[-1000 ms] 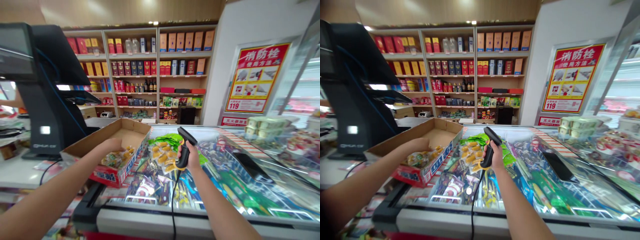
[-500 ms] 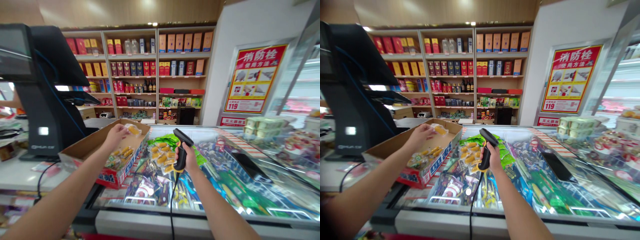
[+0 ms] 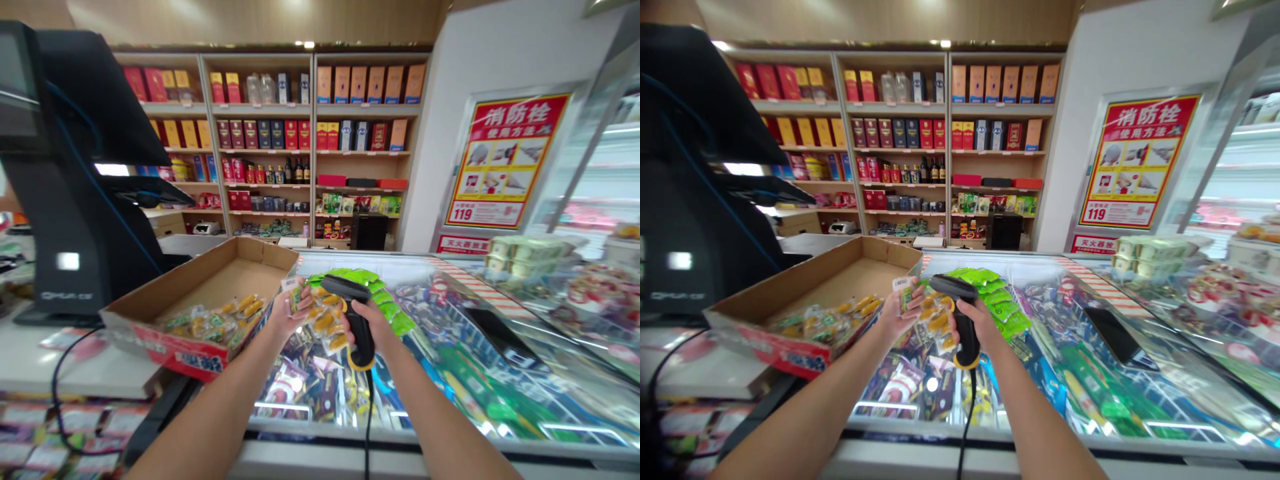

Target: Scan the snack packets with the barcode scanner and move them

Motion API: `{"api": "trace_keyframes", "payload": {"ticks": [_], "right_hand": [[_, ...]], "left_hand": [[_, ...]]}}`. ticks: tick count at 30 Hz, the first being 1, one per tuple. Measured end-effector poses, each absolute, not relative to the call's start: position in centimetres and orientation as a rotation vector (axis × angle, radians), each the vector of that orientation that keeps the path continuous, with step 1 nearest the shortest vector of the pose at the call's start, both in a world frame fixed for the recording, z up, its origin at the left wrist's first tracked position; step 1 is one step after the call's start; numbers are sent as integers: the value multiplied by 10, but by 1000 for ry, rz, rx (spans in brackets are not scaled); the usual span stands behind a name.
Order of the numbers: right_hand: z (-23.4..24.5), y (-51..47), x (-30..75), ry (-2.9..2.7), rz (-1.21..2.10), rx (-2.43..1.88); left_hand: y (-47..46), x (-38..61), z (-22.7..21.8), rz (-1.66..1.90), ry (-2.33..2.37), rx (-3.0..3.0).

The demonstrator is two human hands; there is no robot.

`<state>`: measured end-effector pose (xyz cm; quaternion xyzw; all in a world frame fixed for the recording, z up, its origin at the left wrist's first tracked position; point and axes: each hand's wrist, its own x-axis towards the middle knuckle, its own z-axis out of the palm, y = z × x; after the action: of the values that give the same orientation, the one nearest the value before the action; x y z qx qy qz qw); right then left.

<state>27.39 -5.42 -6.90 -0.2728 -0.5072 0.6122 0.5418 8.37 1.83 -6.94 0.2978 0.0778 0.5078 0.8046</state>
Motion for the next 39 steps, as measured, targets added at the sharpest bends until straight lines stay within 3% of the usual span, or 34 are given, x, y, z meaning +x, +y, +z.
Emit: {"api": "trace_keyframes", "payload": {"ticks": [6,30,39], "right_hand": [[-72,-59,267,-1347,1479,-741],[-71,-61,264,-1360,1417,-724],[-68,-42,289,-975,1238,-614]], "left_hand": [[22,80,-91,922,127,704],[28,87,-93,1067,366,901],[22,101,-92,1415,718,1112]]}}
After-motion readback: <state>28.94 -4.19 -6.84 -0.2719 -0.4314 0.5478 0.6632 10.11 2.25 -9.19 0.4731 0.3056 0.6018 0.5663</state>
